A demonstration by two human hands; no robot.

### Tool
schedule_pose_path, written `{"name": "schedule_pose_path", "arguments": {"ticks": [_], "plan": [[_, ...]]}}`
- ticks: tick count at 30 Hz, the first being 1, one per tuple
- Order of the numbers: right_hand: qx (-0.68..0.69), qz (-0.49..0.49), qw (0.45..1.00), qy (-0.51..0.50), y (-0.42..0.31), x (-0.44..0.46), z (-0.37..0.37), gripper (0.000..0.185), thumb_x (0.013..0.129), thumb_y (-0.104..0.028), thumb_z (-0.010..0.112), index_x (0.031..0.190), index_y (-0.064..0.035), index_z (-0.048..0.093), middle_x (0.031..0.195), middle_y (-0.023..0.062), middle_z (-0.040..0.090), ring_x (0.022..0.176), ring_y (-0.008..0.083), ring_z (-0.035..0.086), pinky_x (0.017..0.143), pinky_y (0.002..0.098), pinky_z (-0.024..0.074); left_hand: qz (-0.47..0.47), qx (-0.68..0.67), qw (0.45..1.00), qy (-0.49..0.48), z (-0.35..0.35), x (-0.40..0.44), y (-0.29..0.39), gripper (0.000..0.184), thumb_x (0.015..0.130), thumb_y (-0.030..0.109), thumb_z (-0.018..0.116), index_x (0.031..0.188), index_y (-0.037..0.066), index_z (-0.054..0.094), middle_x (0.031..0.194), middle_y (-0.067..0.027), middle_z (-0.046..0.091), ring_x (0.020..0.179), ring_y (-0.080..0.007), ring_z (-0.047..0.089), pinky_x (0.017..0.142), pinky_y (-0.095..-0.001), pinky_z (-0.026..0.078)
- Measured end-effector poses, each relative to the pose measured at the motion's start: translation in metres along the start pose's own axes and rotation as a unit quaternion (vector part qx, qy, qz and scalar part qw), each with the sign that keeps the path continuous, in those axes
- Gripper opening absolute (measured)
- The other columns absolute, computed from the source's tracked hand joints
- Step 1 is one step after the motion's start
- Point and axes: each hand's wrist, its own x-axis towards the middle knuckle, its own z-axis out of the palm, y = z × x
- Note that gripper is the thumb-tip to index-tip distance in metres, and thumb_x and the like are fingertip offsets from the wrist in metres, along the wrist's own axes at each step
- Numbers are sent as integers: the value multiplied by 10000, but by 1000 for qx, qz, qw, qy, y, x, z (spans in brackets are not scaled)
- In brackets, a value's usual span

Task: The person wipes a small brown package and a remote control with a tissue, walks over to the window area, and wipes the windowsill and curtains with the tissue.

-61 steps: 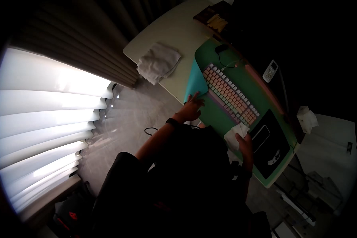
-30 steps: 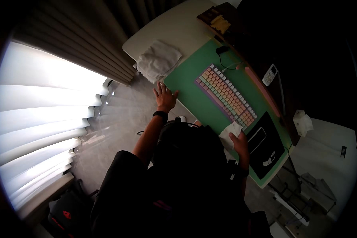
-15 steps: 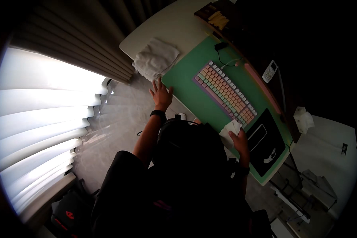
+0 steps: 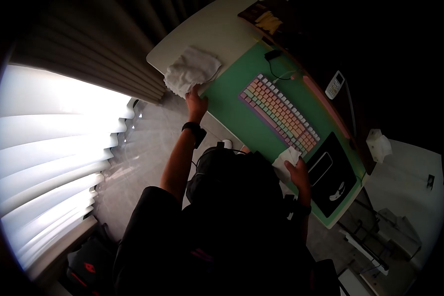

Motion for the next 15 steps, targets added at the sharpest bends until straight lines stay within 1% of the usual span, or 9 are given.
{"name": "schedule_pose_path", "arguments": {"ticks": [3,6,7,9,11,14,15], "plan": [[9,2,1000,4,13,1,0,374,872,-238,584,1110,49,554,1020,178,642,928,284,612,826,384,454,38,95,994,24,-3,-10,13,408,680,10,568,1086,41,559,1081,-147,572,1025,-361,488,881,-439,407],[9,9,1000,13,10,-1,0,368,874,-234,586,1108,48,556,1029,179,642,929,283,614,827,388,455,84,127,988,-18,-5,-27,35,355,680,-21,530,1029,35,563,1089,-134,540,1021,-335,475,863,-424,392],[13,10,1000,14,13,-1,0,373,870,-234,589,1109,50,554,1031,181,642,927,287,615,825,390,456,122,124,984,-35,-3,-31,34,352,687,-21,523,1032,40,555,1098,-129,527,1040,-325,473,859,-422,391],[25,12,999,20,21,2,2,382,863,-233,593,1111,54,552,1035,187,641,923,295,617,821,395,458,142,130,981,-36,-3,-39,45,357,673,-17,571,1023,45,542,1086,-132,523,1038,-334,476,852,-420,400],[11,23,999,33,8,-2,1,397,850,-235,602,1112,58,550,1027,191,640,914,303,618,812,398,459,166,129,977,-41,1,-39,49,366,672,-16,593,1028,37,529,1100,-143,512,1055,-342,473,864,-423,405],[-17,39,999,32,-15,-10,-6,424,833,-239,609,1123,62,542,1006,192,640,898,312,619,797,403,461,158,98,980,-74,5,-26,63,369,704,-2,565,1070,26,521,1134,-131,496,1090,-337,449,892,-439,393],[-29,44,998,27,-18,-10,-8,433,828,-240,611,1128,63,539,998,191,640,892,314,620,792,405,462,172,78,979,-74,8,-15,69,356,712,11,593,1061,21,525,1110,-155,510,1060,-356,464,893,-441,402]]}}
